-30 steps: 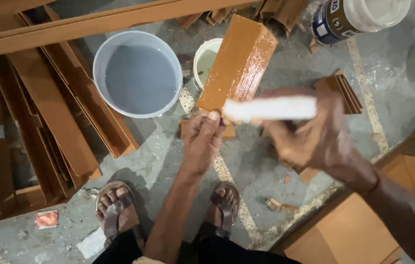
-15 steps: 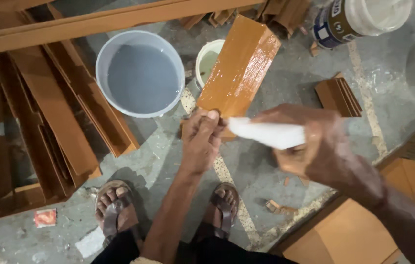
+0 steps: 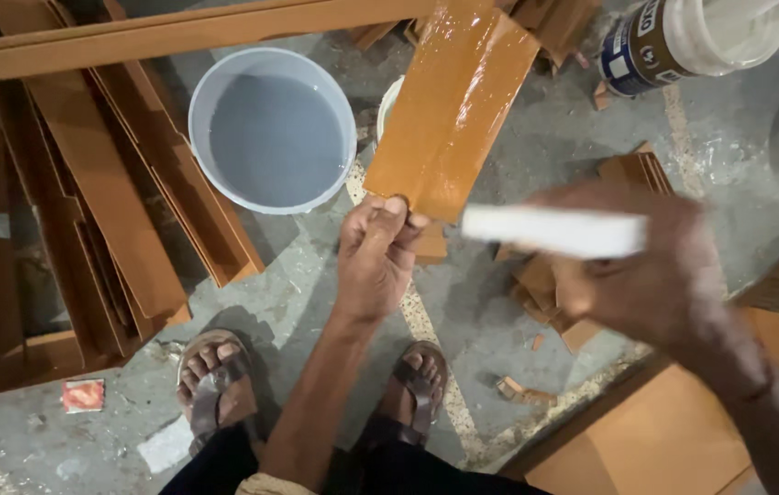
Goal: The person repeatedly applies a white adhesive from a tube onto small rectangular wooden pieces. They hold each piece in the left hand and squeeze the tube with the right hand to dispense glue, then place the treated pieces on the floor. The process is repeated for multiple pieces throughout the clip.
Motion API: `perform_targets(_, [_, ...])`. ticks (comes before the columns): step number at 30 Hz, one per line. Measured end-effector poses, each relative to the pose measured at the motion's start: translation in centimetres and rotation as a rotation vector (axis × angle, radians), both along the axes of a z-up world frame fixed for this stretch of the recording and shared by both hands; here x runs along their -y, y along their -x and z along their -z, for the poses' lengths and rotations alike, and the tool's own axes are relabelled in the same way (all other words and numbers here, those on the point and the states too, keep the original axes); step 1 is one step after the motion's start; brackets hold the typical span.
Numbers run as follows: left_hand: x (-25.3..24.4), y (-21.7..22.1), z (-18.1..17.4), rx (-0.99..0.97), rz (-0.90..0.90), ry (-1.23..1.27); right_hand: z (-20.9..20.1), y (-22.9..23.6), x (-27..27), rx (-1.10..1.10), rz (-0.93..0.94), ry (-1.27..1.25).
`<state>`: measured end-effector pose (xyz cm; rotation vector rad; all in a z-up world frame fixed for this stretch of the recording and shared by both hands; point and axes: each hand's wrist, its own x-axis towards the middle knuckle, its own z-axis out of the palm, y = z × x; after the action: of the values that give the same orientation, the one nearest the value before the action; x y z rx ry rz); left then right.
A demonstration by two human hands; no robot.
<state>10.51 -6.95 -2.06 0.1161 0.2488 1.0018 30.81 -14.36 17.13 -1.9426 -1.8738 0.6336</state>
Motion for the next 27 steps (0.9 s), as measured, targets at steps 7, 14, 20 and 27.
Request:
perform_targets(7, [0.6,-0.6,-0.2,-0.100,-0.005,-0.032,1.6,0.0,-1.9,0.065,-0.109,-0.231])
perform_targets(14, [0.5,0.6,0.8,-0.112,0.031,-0.024,-0.6,0.7,-1.3,0.041,-0.008,-0.106])
perform_targets(20, [1.4,-0.1,0.4,-0.143,0.014,-0.010,-4.1,-1.3,-4.8,0.121,0.228,-0.459])
perform_targets(27, [1.9,-0.5,0.9,-0.194,-0.006,-0.058,-2.3,-0.7,-3.9,0.105,0.177,-0.271])
